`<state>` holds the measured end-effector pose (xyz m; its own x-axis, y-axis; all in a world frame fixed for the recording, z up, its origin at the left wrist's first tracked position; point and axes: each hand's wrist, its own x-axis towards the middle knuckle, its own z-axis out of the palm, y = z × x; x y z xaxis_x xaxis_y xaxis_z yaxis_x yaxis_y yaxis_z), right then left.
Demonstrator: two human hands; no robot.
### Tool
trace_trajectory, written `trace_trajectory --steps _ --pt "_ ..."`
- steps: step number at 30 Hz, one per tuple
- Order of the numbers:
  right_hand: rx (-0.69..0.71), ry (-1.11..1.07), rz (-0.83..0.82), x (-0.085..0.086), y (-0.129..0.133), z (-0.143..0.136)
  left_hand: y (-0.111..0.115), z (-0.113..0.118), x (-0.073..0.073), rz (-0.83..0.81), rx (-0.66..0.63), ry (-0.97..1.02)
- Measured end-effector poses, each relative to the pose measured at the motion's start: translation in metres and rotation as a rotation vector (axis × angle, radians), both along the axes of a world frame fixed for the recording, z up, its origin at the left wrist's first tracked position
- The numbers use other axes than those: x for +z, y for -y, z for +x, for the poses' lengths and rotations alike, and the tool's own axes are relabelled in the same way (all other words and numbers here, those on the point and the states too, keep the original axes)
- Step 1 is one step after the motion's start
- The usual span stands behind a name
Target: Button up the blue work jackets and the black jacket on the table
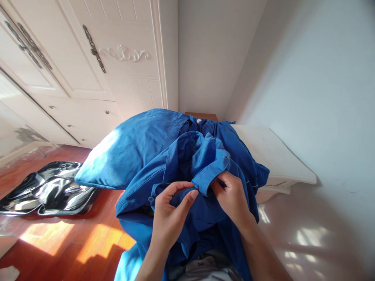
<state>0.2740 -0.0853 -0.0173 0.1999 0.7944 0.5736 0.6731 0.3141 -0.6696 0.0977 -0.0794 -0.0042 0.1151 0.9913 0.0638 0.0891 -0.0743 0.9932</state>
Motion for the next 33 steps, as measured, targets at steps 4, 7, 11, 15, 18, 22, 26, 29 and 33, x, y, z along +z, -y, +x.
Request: trace_trajectory --steps 4,7,11,15,18,22,26,29,33 --pt "-0.096 -0.029 -0.035 0.002 0.006 -0.003 -0.001 0.007 -0.006 -0.021 0.12 0.089" --pt "0.033 -0.12 -0.148 0.01 0.019 -0.005 -0.001 0.011 -0.01 -0.052 0.176 0.122" --pt "0.212 -0.119 -0.113 0.019 0.032 -0.006 -0.001 0.011 -0.014 -0.029 0.149 0.113" --pt "0.233 -0.008 -0.042 0.017 0.03 -0.008 0.0 0.01 -0.011 0.006 0.117 0.071" --pt "0.143 0.103 0.041 0.014 0.027 -0.011 0.003 0.012 -0.004 0.016 0.134 0.036" --pt "0.044 0.173 0.08 0.013 0.028 -0.013 0.01 0.017 0.005 0.026 0.194 -0.008" --pt "0.002 0.211 0.042 0.016 0.03 -0.013 0.013 0.02 0.007 0.081 0.208 -0.06" --pt "0.008 0.231 0.006 0.017 0.028 -0.012 0.01 0.02 0.004 0.118 0.199 -0.082" --pt "0.014 0.256 -0.014 0.017 0.023 -0.01 0.008 0.019 0.002 0.11 0.192 -0.086"
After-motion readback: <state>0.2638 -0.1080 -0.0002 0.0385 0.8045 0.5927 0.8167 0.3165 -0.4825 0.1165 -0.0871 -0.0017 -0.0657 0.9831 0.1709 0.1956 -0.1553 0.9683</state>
